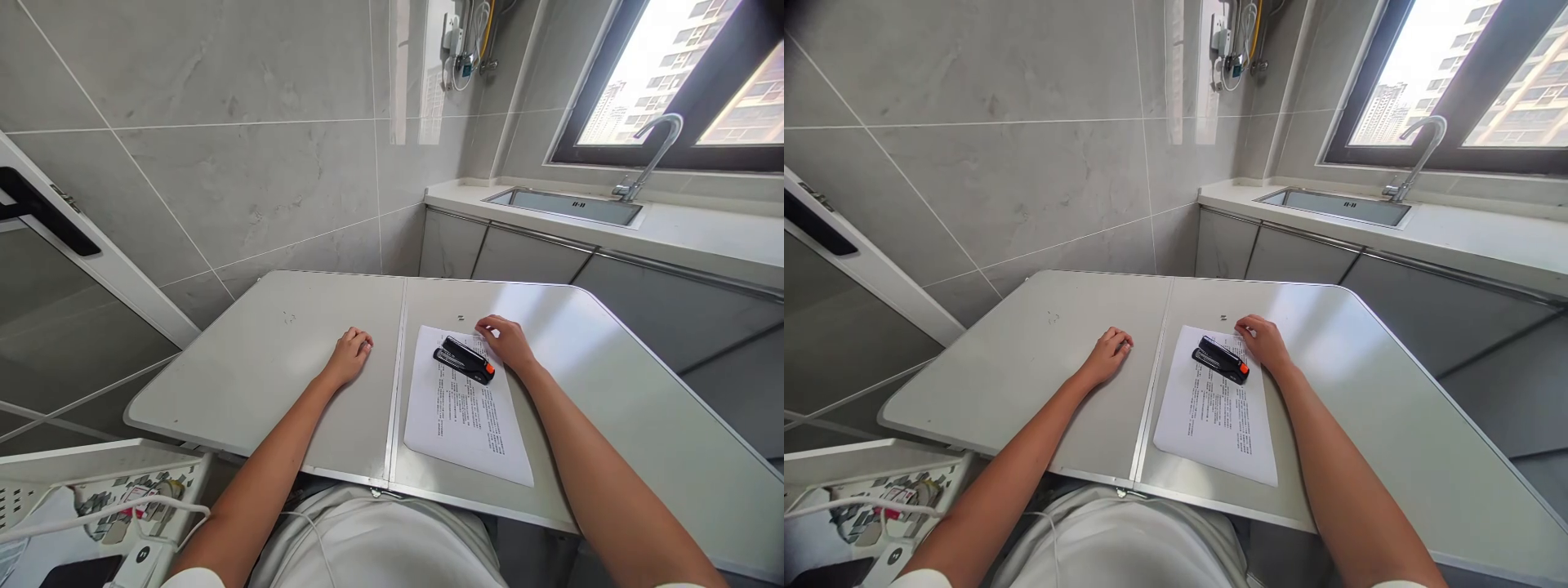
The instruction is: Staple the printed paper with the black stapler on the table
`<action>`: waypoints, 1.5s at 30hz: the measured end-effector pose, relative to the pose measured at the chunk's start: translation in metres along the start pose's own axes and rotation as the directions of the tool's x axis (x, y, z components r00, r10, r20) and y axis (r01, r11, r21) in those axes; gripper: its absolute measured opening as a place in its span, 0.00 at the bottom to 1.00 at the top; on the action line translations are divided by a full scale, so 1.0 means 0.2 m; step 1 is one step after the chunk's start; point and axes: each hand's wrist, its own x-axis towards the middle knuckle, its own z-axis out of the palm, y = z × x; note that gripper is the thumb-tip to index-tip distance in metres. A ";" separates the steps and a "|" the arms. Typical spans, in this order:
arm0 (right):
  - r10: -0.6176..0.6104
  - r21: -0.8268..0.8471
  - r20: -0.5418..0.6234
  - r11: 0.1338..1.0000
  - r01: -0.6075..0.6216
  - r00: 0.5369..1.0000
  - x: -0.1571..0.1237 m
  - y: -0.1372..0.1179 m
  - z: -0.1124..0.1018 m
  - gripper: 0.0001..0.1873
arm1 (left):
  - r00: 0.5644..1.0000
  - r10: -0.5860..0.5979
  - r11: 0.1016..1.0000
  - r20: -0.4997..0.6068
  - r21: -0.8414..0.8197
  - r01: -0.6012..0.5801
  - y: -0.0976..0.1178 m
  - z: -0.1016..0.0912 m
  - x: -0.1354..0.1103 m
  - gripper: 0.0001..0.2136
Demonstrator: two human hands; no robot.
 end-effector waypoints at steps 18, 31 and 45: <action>-0.149 0.326 0.594 0.943 -0.067 0.790 -0.06 -0.52 0.05 0.23 | 1.000 0.009 1.000 -0.023 -0.009 -0.009 -0.02 0.02 0.00 0.08; -0.288 0.292 0.582 0.947 0.134 0.760 -0.02 -0.51 0.25 0.25 | 0.999 0.027 0.999 -0.040 -0.044 -0.029 -0.04 0.02 0.01 0.09; -0.453 0.233 0.513 0.891 0.390 0.729 0.16 -0.83 0.71 0.25 | 0.871 -0.489 0.655 0.047 -0.639 0.403 -0.23 -0.23 0.07 0.11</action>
